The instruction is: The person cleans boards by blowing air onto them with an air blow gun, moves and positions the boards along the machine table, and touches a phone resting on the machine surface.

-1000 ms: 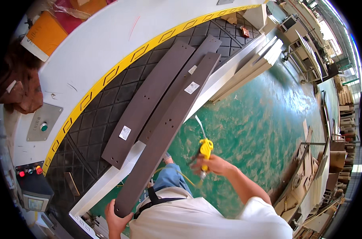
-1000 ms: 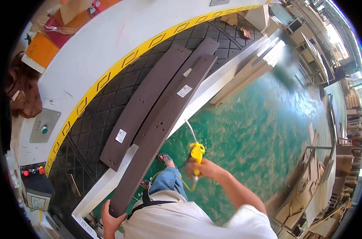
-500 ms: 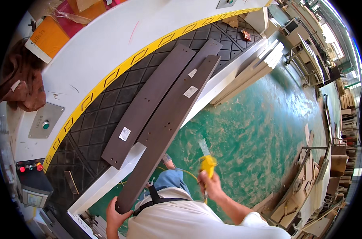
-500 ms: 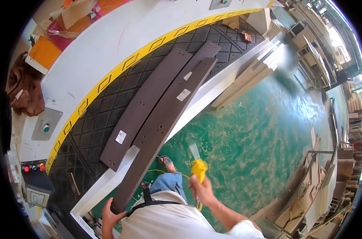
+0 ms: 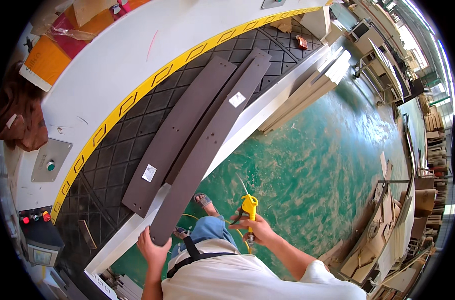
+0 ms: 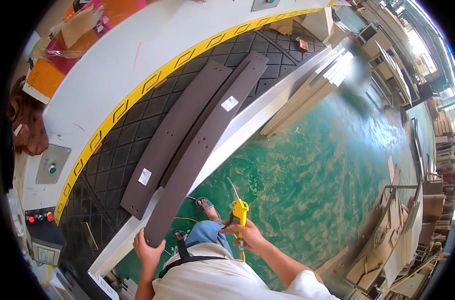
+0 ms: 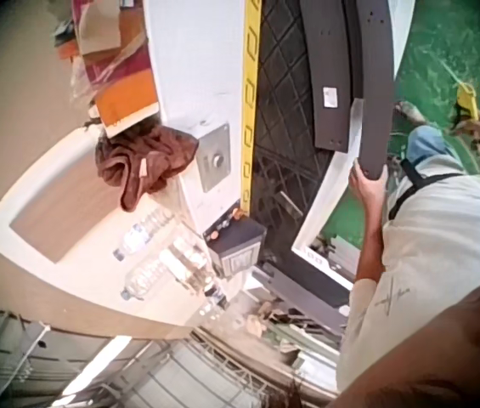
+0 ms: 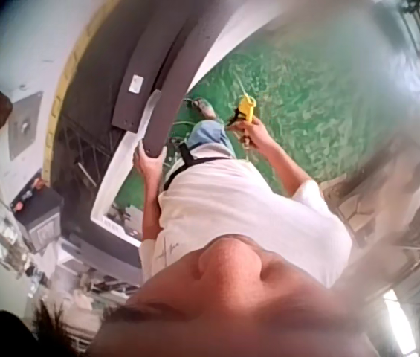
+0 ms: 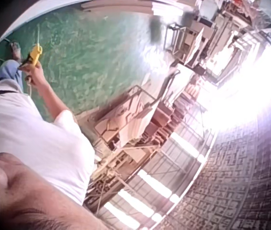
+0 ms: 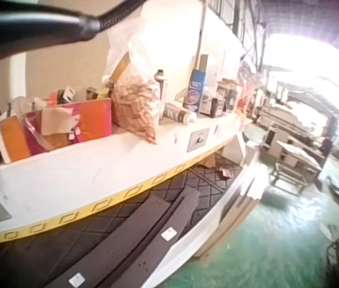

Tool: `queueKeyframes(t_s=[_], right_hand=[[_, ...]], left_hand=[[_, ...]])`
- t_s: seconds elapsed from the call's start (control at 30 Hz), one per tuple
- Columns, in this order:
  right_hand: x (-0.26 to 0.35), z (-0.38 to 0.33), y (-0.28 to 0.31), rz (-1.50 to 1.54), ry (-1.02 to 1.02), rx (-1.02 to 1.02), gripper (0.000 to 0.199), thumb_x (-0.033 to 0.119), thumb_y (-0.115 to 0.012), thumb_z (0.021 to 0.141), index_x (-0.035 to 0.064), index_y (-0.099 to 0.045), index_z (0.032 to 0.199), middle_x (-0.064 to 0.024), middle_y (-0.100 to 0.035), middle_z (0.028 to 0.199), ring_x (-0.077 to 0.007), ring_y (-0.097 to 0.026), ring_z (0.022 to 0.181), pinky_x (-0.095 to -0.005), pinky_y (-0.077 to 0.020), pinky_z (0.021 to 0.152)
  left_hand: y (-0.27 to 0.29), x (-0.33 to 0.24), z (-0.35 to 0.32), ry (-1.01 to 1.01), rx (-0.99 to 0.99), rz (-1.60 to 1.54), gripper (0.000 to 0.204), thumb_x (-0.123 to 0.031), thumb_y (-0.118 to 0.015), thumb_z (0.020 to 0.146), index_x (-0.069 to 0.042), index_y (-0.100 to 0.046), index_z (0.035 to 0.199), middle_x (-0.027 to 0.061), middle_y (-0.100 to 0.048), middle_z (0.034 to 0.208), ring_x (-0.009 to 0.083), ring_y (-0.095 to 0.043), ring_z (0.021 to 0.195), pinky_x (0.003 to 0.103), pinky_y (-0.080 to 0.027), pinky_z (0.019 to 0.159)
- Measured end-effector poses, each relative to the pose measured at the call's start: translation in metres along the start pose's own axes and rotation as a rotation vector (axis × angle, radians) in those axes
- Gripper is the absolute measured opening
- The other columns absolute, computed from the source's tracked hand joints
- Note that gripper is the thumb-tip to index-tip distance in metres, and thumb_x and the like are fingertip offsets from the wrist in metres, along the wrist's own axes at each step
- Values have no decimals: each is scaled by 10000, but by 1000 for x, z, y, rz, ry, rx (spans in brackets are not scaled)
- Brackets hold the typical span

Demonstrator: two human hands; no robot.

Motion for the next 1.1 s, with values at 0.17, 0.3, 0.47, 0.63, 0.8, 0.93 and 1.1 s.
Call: queueKeyframes(t_s=[0.17,0.3,0.47,0.63,0.8,0.93,1.1], right_hand=[[1,5,12,-12,-2,-23,495,65,-559,1015,102,-424,1490,-116,-648,1388,-265,-707,1219,-312,-594,541],[11,-2,14,-14,2,-88,459,78,-555,1024,87,-449,1471,-122,-657,1365,-270,-714,1203,-314,-611,540],[3,4,19,-40,6,-87,449,86,-556,1031,66,-458,1469,-140,-659,1367,-289,-714,1202,-307,-609,536],[-14,4,25,-64,-10,-98,416,69,-545,1035,63,-472,1445,-143,-661,1351,-297,-722,1182,-323,-626,548],[-27,5,27,-80,18,-104,438,61,-549,1029,43,-458,1457,-182,-644,1360,-322,-725,1167,-317,-640,541],[-43,8,18,-144,5,-90,448,67,-560,1022,23,-453,1455,-200,-643,1338,-331,-732,1136,-320,-640,519],[-80,18,-27,-362,-39,19,445,80,-548,1040,30,-443,1470,-178,-635,1344,-299,-736,1125,-327,-622,554]], left_hand=[[-10,-70,68,-74,-65,6,872,-305,-935,651,-43,-547,1388,185,-635,1287,398,-589,1220,552,-443,1039],[-20,-100,103,-87,-54,-8,896,-307,-927,682,-31,-521,1431,188,-606,1357,388,-555,1286,550,-415,1097],[-61,-116,123,-167,59,53,986,-379,-914,745,-40,-439,1539,196,-434,1560,393,-413,1423,539,-324,1192],[-80,-128,129,-93,63,-3,1019,-452,-915,739,-68,-432,1551,193,-437,1541,403,-450,1394,560,-383,1120],[-87,-133,132,-107,-36,-11,996,-430,-925,719,-67,-464,1524,168,-457,1527,368,-479,1365,518,-414,1090],[-77,-127,140,-113,-54,-13,972,-419,-930,707,-56,-476,1486,150,-500,1442,341,-522,1290,486,-453,1040],[-51,-92,113,-135,-138,-106,1012,-396,-946,678,-14,-449,1472,160,-511,1369,335,-535,1264,488,-461,1005]])
Point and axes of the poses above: each hand's wrist, its own z-axis towards the middle knuckle, its own y-axis out of the back of the hand, x = y × z, the point moved 8 cm from there along z, towards the middle knuckle
